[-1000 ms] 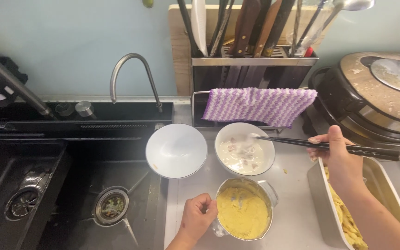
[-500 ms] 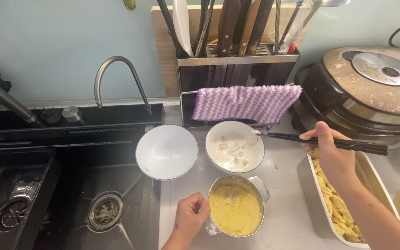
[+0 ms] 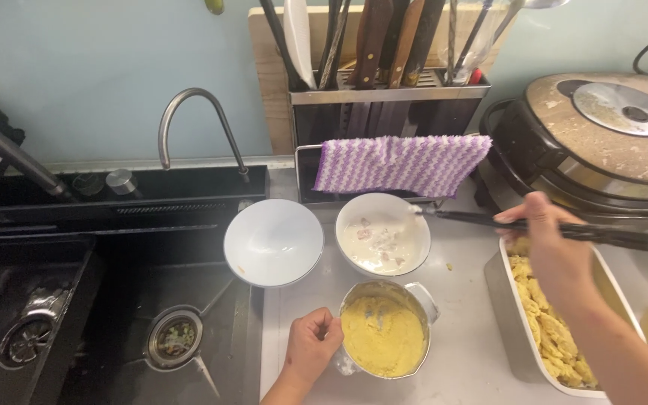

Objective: Dipper pieces of food into a bowl of batter using chopsticks and transferring them to a tray.

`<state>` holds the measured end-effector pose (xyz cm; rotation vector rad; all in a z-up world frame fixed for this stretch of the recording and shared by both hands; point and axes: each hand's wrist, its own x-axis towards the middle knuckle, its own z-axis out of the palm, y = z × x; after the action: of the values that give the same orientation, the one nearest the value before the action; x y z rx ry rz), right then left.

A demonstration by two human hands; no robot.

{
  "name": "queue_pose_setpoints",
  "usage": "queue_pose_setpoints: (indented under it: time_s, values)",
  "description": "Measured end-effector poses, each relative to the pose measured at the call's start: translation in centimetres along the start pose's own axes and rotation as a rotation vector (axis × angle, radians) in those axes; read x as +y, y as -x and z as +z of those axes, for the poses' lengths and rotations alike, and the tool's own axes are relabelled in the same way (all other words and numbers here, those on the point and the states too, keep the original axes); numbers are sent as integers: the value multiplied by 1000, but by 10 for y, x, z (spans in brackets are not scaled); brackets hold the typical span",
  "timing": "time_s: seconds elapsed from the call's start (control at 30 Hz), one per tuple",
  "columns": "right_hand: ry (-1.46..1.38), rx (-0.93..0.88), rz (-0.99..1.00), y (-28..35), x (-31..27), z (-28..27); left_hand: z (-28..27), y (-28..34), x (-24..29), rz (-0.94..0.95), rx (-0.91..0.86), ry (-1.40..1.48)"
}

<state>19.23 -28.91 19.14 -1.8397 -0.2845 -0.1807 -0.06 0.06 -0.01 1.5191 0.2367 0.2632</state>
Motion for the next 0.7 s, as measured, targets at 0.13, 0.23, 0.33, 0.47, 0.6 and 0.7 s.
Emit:
queue_pose_setpoints:
  time_s: [0.13, 0.23, 0.33, 0.47, 0.6, 0.7]
  values:
    - [-87, 37, 17, 11, -23, -14, -1, 1, 3, 7, 13, -27]
    - [-320, -37, -75, 17, -19, -28, -2, 1, 3, 5, 0, -16]
    - [-373, -203, -152, 29, -6, -30, -3, 1, 2, -6, -15, 15]
    - [213, -470, -30, 58, -33, 13, -3, 1, 1, 4, -21, 11]
    - [385, -641, -58, 71, -57, 50, -2, 1, -2, -12, -16, 1]
    - [289, -590, 80, 56, -70, 48, -4, 1, 0, -18, -17, 11]
